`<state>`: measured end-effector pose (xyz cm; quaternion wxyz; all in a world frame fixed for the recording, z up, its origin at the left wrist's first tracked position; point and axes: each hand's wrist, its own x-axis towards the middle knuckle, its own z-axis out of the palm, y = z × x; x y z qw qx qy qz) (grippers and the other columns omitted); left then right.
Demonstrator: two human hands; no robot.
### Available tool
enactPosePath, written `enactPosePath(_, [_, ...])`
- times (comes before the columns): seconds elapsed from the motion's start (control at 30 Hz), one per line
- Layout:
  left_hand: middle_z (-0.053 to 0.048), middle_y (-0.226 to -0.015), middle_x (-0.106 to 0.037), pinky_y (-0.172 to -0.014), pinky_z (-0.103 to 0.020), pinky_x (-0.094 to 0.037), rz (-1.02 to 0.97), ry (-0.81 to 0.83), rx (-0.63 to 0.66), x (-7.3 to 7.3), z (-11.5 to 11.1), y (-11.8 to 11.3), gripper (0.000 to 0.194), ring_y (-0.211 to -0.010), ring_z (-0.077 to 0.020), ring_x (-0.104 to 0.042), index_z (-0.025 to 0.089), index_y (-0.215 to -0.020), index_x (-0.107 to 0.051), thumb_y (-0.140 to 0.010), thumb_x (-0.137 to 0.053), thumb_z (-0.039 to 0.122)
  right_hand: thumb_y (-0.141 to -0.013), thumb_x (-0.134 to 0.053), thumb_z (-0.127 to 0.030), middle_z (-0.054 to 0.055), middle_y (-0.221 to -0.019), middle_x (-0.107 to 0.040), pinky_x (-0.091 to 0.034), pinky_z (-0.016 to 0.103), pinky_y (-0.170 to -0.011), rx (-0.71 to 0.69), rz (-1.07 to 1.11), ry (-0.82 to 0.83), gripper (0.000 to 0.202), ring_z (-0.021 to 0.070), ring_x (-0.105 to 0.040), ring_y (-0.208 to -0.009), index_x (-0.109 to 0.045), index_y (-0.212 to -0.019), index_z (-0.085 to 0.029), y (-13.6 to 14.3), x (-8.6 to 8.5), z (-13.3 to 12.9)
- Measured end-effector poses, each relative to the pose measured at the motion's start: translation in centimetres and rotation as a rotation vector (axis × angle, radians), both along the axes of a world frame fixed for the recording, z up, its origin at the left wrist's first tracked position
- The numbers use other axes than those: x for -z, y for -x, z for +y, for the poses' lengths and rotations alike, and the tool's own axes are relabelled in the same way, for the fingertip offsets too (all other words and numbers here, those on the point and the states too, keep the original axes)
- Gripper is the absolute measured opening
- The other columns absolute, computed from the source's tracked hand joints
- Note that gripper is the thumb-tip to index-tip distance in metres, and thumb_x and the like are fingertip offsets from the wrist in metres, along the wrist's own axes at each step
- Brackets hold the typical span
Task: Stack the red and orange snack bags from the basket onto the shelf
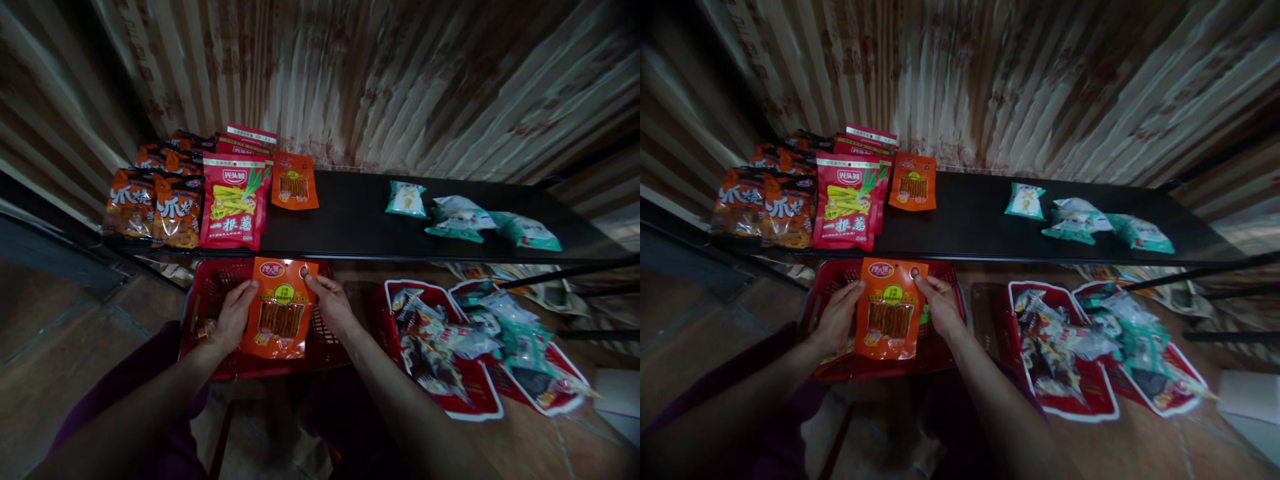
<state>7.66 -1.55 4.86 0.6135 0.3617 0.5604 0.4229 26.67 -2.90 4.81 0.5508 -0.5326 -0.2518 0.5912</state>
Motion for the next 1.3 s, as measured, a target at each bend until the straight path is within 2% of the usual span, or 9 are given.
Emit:
enactPosePath(0.17, [-0.008, -0.11, -0.068, -0.094, -0.034, -0.042, -0.007, 0.044, -0.028, 0.5, 0.3, 0.2, 0.049, -0.108, -0.0236, -0.058, 0.016, -0.1, -0.067, -0.065, -0.069, 0.051, -0.06, -0.078, -0.043, -0.001, -0.077, -0.073, -0.051, 0.031, -0.075, 0.011, 0.011, -0.007, 0.026, 0.0179, -0.066, -0.075, -0.074, -0.077, -0.024, -0.3, -0.7, -0.1])
enactPosePath(0.4, [-0.005, -0.093, -0.072, -0.087, -0.032, -0.046, -0.079, -0.029, 0.062, -0.5, -0.1, -0.4, 0.044, -0.095, -0.0235, -0.062, 0.016, -0.088, -0.067, -0.063, -0.07, 0.052, -0.062, -0.077, -0.043, 0.001, -0.088, -0.074, -0.049, 0.033, -0.083, 0.015, -0.058, -0.016, 0.027, 0.021, -0.066, -0.092, -0.074, -0.081, -0.023, -0.3, -0.5, -0.1])
enactPosePath(0.63, [-0.006, -0.1, -0.071, -0.088, -0.033, -0.046, -0.04, 0.021, -0.058, 0.2, 0.0, -0.1, 0.042, -0.099, -0.0238, -0.062, 0.017, -0.093, -0.066, -0.065, -0.069, 0.048, -0.063, -0.077, -0.038, 0.001, -0.083, -0.074, -0.048, 0.031, -0.08, -0.014, 0.013, -0.022, 0.023, 0.0169, -0.066, -0.077, -0.074, -0.079, -0.022, -0.3, -0.4, 0.2])
enactPosePath(0.8, [-0.004, -0.099, -0.071, -0.085, -0.032, -0.047, -0.021, 0.102, -0.108, -0.3, 0.0, 0.1, 0.04, -0.098, -0.0232, -0.063, 0.019, -0.094, -0.066, -0.065, -0.067, 0.046, -0.063, -0.076, -0.038, 0.001, -0.083, -0.074, -0.048, 0.032, -0.08, -0.02, 0.008, -0.021, 0.024, 0.017, -0.066, -0.075, -0.074, -0.081, -0.022, -0.1, -0.1, 0.4])
enactPosePath(0.9, [-0.004, -0.094, -0.072, -0.084, -0.032, -0.047, -0.127, 0.129, -0.117, -0.8, 0.0, 0.2, 0.04, -0.095, -0.0228, -0.064, 0.018, -0.093, -0.066, -0.061, -0.071, 0.041, -0.063, -0.076, -0.038, 0.002, -0.082, -0.074, -0.048, 0.03, -0.077, -0.014, 0.009, -0.01, 0.024, 0.0166, -0.066, -0.074, -0.074, -0.08, -0.021, 0.1, -0.3, 0.4])
enactPosePath(0.97, [-0.004, -0.089, -0.073, -0.083, -0.033, -0.047, -0.203, 0.134, -0.075, -0.9, -0.1, 0.3, 0.037, -0.091, -0.0227, -0.065, 0.017, -0.089, -0.066, -0.059, -0.072, 0.038, -0.062, -0.077, -0.038, 0.002, -0.08, -0.074, -0.048, 0.03, -0.074, 0.004, 0.014, 0.011, 0.025, 0.0167, -0.066, -0.073, -0.073, -0.08, -0.02, 0.2, -0.4, 0.5])
enactPosePath(1.1, [-0.005, -0.086, -0.073, -0.078, -0.033, -0.048, -0.245, 0.14, 0.089, -0.9, -0.6, 0.9, 0.032, -0.084, -0.0223, -0.066, 0.016, -0.084, -0.069, -0.06, -0.074, 0.037, -0.059, -0.079, -0.036, 0.001, -0.075, -0.073, -0.048, 0.029, -0.071, 0.042, 0.029, 0.049, 0.026, 0.016, -0.066, -0.07, -0.073, -0.078, -0.02, 0.2, -0.4, 0.6])
enactPosePath(1.3, [-0.006, -0.086, -0.073, -0.071, -0.033, -0.051, -0.25, 0.24, 0.276, -0.4, -1.6, 1.8, 0.037, -0.073, -0.0199, -0.066, 0.017, -0.092, -0.07, -0.062, -0.075, 0.038, -0.057, -0.08, -0.035, -0.001, -0.07, -0.072, -0.048, 0.027, -0.069, 0.064, 0.07, 0.074, 0.025, 0.0136, -0.064, -0.064, -0.072, -0.076, -0.02, 0.3, -0.2, 0.7])
